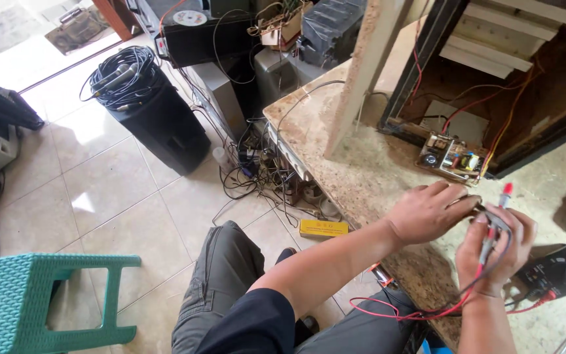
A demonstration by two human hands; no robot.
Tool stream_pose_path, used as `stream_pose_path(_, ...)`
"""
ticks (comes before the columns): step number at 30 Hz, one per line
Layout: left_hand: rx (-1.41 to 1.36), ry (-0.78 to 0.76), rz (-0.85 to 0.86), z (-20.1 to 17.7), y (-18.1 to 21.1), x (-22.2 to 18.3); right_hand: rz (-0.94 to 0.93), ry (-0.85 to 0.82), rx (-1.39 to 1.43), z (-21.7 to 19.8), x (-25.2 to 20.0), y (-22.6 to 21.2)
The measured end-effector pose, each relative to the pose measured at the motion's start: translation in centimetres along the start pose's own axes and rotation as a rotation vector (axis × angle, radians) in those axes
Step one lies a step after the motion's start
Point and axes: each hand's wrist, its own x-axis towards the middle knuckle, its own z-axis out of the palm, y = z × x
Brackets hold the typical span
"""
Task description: Testing a circuit board with a multimeter and preparing a transformer by removing tape and cutting with scissors
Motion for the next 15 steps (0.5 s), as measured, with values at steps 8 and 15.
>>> stream_pose_path(8,0.096,0.671,-0.414,-13.1,-14.3,-4.5,-0.065,0.123,-0.102,-0.6,1.0,-1.3)
stream_pose_path(15,0.084,-0.048,-0.993,-16.0,-26.6,-8.1,0.294,0.041,-0.006,0.8,-2.7,3.4)
